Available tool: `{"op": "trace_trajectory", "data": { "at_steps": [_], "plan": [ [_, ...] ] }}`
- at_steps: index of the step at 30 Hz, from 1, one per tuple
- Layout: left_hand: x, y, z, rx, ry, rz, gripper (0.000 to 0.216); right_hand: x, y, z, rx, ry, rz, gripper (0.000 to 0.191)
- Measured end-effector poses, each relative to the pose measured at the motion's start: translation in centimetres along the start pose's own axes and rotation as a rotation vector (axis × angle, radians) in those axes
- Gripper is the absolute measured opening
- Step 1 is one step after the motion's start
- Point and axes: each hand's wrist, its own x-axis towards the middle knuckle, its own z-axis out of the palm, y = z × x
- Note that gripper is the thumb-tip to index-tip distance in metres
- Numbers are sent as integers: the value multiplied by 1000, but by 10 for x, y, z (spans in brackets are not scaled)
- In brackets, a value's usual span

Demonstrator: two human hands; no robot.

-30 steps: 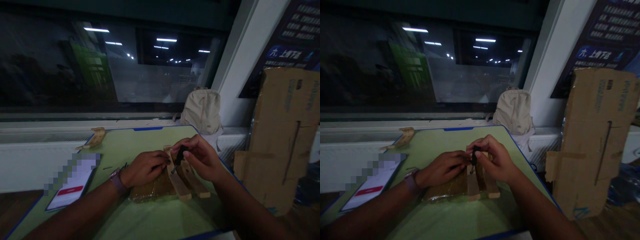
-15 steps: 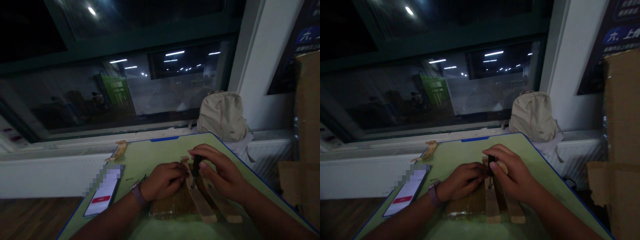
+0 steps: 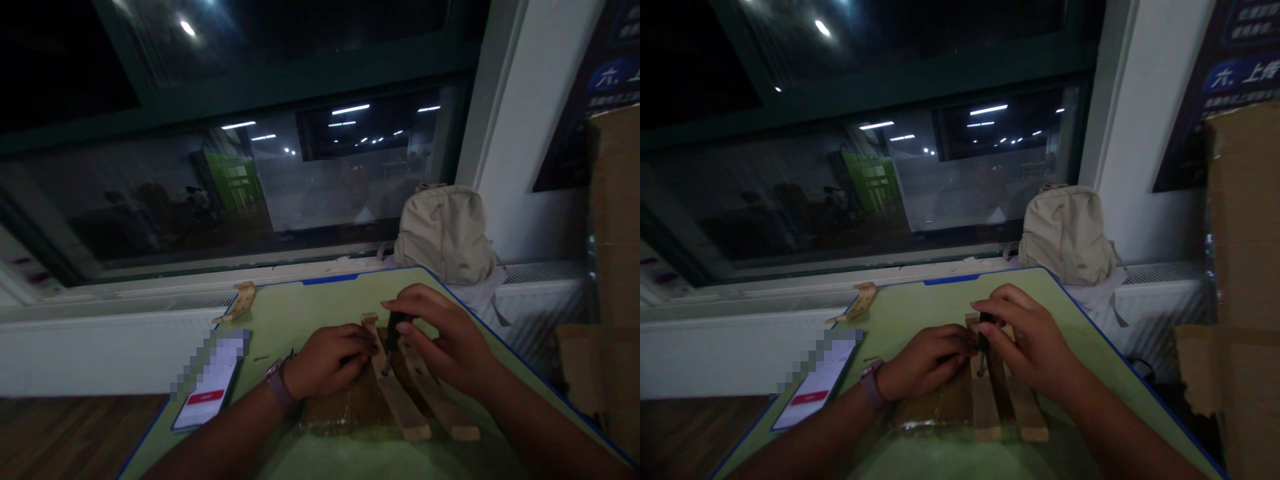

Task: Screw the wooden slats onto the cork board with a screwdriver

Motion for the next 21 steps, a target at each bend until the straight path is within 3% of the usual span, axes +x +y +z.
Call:
{"op": "trace_trajectory", "data": {
  "at_steps": [5, 9, 12, 16, 18, 21],
  "plan": [
    [0, 0, 1, -1, 4, 2, 23, 0, -2, 0, 202, -67, 57, 34],
    [0, -1, 1, -4, 14, -14, 24, -1, -3, 5, 411, -42, 168, 22],
    [0, -1, 1, -17, 13, -12, 24, -1, -2, 9, 349, 60, 212, 19],
    [-1, -2, 2, -35, 15, -1, 24, 0, 3, 8, 85, 163, 117, 14],
    [-1, -3, 2, -39, 20, -5, 24, -1, 4, 6, 50, 137, 102, 12],
    [-1, -3, 2, -38, 21, -9, 23, -3, 5, 5, 214, 18, 170, 14]
  ]
}}
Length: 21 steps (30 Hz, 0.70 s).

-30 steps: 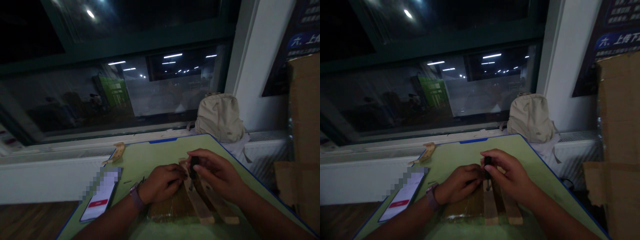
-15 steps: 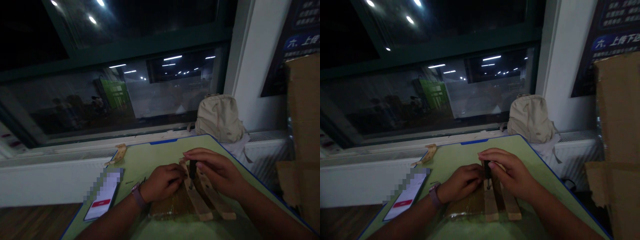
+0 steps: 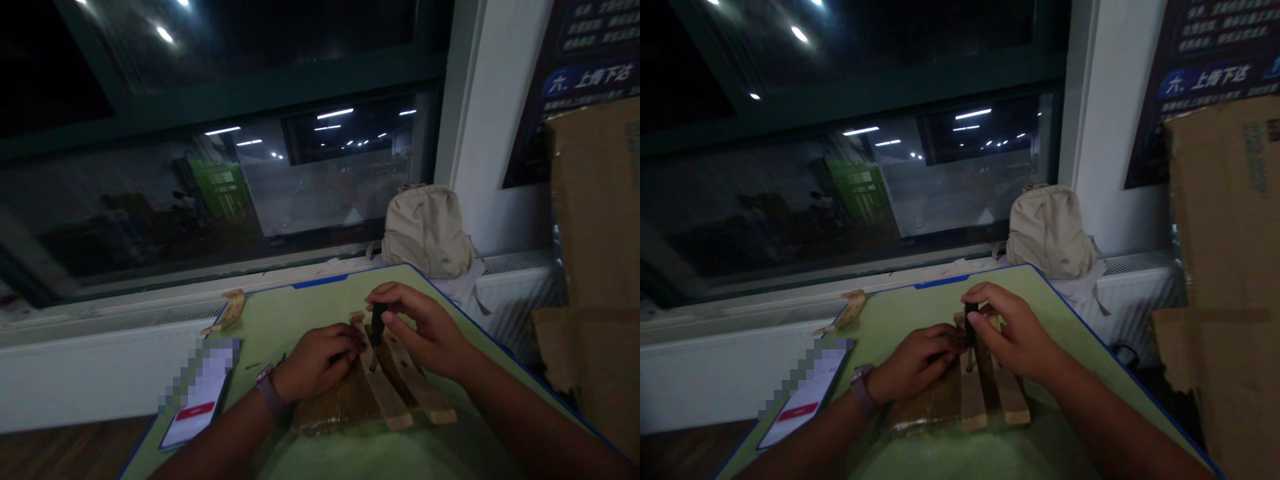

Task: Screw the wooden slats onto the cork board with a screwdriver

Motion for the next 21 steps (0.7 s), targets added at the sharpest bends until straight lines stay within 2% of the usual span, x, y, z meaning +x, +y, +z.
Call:
{"op": "trace_trajectory", "data": {
  "at_steps": [3, 5, 7, 9, 12, 14, 19, 21],
  "plan": [
    [0, 0, -1, 5, -4, -2, 23, -2, -1, 2, 241, -88, 125, 16],
    [0, 0, -1, 7, -6, -6, 23, -2, -2, 4, 299, -78, 177, 17],
    [1, 1, -2, 5, -7, -9, 23, -1, -3, 5, 221, 5, 164, 21],
    [1, 2, -2, 1, -8, -9, 24, 0, -4, 5, 66, 67, 75, 20],
    [1, 3, -2, -2, -11, -5, 24, 2, -6, 3, -98, 55, -87, 12],
    [1, 3, -2, 1, -12, -3, 24, 2, -8, 3, -111, 39, -128, 15],
    [1, 3, -3, 5, -14, 8, 22, -2, -10, 5, 32, -80, -7, 24],
    [2, 4, -3, 13, -12, 3, 22, -3, -11, 8, 60, -47, 50, 22]
  ]
}}
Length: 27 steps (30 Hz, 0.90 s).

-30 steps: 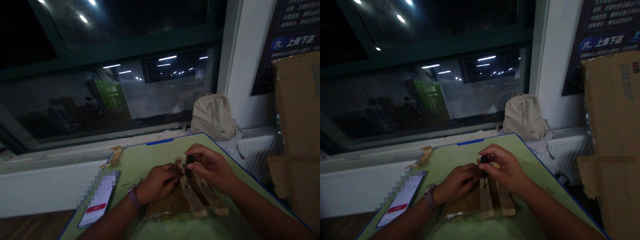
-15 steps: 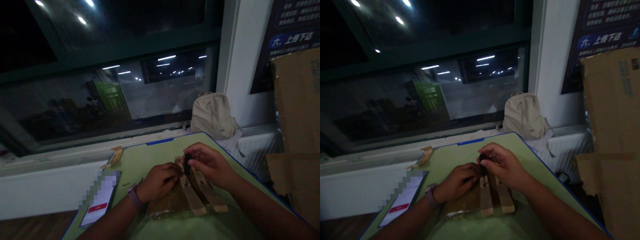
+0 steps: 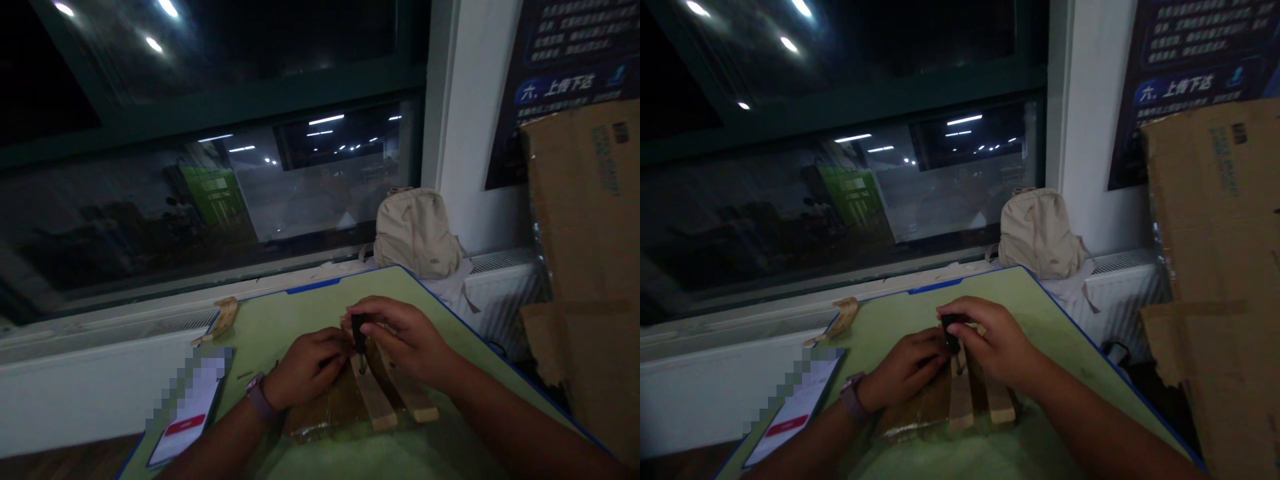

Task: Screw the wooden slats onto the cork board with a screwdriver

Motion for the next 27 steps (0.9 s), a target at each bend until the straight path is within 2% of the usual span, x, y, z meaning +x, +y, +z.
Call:
{"op": "trace_trajectory", "data": {
  "at_steps": [2, 4, 6, 8, 11, 15, 17, 19, 22, 24, 27],
  "plan": [
    [0, 1, 0, 16, 3, -7, 23, 0, 0, 2, -34, 83, -7, 22],
    [0, 1, 0, 36, 3, -8, 23, 1, -1, 3, -100, 131, -94, 21],
    [0, 1, 0, 51, -6, 0, 22, 2, -1, 2, -146, 125, -184, 17],
    [-1, -1, 0, 63, -10, 3, 23, 3, -2, 0, -165, 109, -209, 18],
    [-1, -3, 1, 69, -8, 6, 23, 2, -3, -2, -130, 42, -170, 21],
    [-1, -2, 1, 69, -12, 19, 21, -1, -2, 1, 15, -80, -24, 23],
    [-1, -1, 0, 68, -13, 24, 21, -2, -1, 3, 37, -54, 20, 20],
    [0, 0, -1, 66, -14, 25, 22, -1, 0, 3, -32, 34, -23, 20],
    [0, 1, -2, 65, -19, 17, 23, 1, -1, 1, -184, 120, -173, 19],
    [0, 1, -2, 65, -21, 10, 22, 2, -3, -1, -225, 108, -233, 19],
    [1, 1, -2, 67, -21, 6, 21, 1, -4, -2, -176, 36, -225, 22]
  ]
}}
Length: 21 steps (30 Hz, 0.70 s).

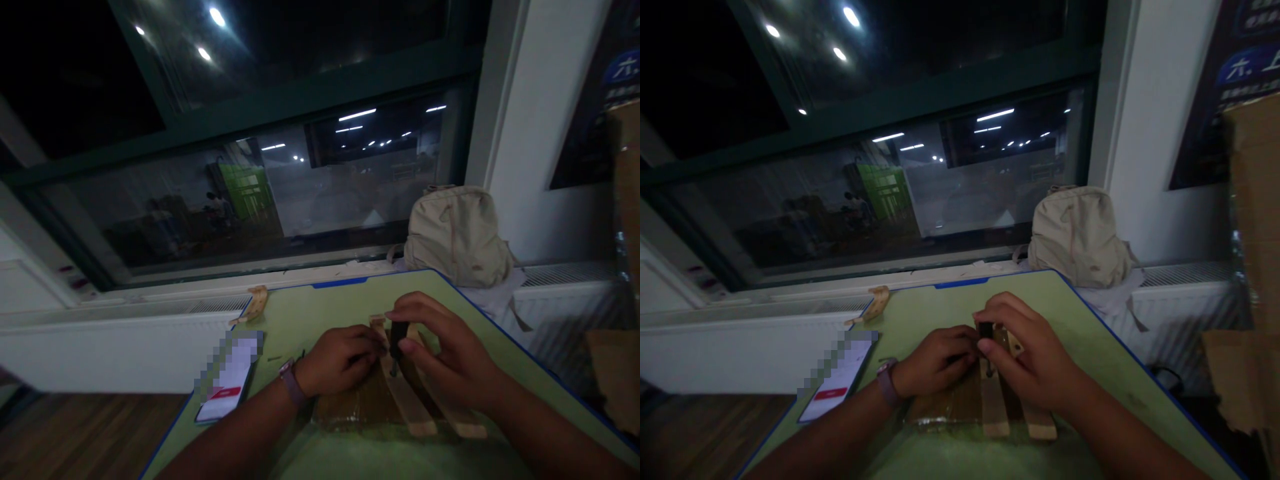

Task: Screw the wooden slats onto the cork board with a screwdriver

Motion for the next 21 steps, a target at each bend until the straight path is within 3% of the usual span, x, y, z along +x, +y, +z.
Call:
{"op": "trace_trajectory", "data": {
  "at_steps": [5, 10, 16, 21],
  "plan": [
    [0, 1, 0, -5, 9, 9, 21, -8, 1, 5, 182, -96, 129, 28],
    [0, 0, 0, -15, 1, 11, 22, -6, 3, 6, -22, 19, 85, 18],
    [0, -2, 0, -26, 11, 15, 23, 3, 5, -9, -150, 41, 10, 9],
    [0, -1, 0, -25, 9, 14, 23, 0, 1, -7, 101, -32, 46, 20]
  ]
}}
